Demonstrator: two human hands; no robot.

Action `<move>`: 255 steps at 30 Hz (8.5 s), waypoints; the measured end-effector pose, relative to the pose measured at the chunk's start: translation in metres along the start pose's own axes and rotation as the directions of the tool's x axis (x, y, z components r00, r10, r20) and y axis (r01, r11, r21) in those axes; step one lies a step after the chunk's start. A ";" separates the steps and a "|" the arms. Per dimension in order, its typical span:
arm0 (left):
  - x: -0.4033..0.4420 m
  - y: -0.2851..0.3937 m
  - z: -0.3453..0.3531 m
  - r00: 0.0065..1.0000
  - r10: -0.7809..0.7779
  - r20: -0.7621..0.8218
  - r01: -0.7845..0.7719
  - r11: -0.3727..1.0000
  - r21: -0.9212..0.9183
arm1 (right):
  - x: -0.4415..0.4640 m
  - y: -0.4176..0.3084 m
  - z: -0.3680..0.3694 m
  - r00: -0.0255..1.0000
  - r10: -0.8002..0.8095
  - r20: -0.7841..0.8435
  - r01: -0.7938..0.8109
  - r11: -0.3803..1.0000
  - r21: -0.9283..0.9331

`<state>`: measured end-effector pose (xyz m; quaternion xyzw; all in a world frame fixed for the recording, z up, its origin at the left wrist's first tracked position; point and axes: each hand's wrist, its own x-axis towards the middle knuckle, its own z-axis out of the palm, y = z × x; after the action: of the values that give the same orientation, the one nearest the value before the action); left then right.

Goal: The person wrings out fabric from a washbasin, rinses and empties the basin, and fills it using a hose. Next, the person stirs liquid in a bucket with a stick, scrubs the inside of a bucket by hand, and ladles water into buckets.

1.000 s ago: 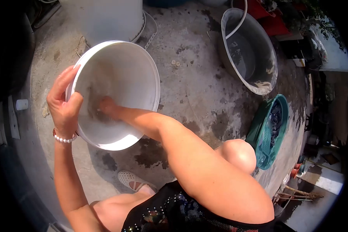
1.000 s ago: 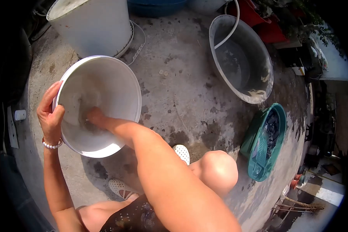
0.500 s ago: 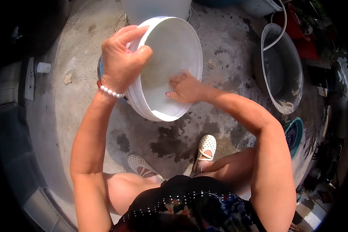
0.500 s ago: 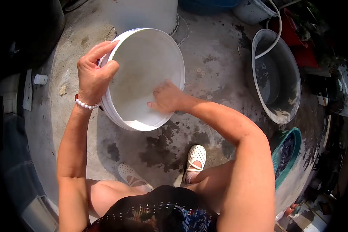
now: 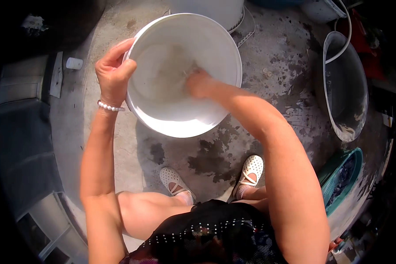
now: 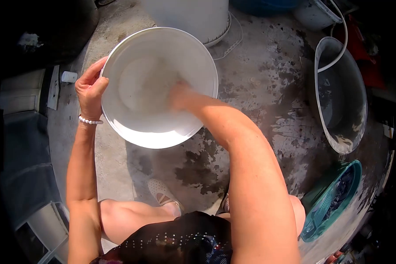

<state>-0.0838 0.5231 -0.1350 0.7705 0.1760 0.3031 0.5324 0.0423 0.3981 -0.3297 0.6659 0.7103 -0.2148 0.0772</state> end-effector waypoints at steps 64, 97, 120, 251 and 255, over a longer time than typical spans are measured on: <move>-0.080 -0.087 -0.065 0.173 -0.963 -0.205 0.888 0.242 -0.390 | -0.138 -0.050 -0.143 0.761 0.317 -0.566 0.252 0.660 0.708; 0.000 0.119 0.108 0.854 -0.486 0.187 0.504 0.681 -0.531 | -0.251 0.149 -0.046 0.675 0.722 -0.152 0.480 -0.273 0.834; -0.035 0.003 0.024 0.737 -0.578 -0.352 0.474 0.812 -0.340 | -0.170 -0.071 -0.085 0.728 -0.136 -0.672 -0.056 0.965 -0.255; 0.267 0.195 0.184 0.260 -0.954 0.151 0.003 -0.156 -0.988 | -0.345 0.309 -0.613 0.804 0.483 0.346 -0.398 0.006 0.917; 0.209 0.179 0.159 0.215 -0.966 0.145 -0.123 -0.174 -0.977 | -0.306 0.217 -0.563 0.829 0.301 0.472 -0.490 -0.018 0.871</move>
<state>0.1689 0.4673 0.0499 -0.1799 0.4726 0.3508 0.7882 0.3851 0.3526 0.2521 0.7005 0.1599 -0.6410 -0.2698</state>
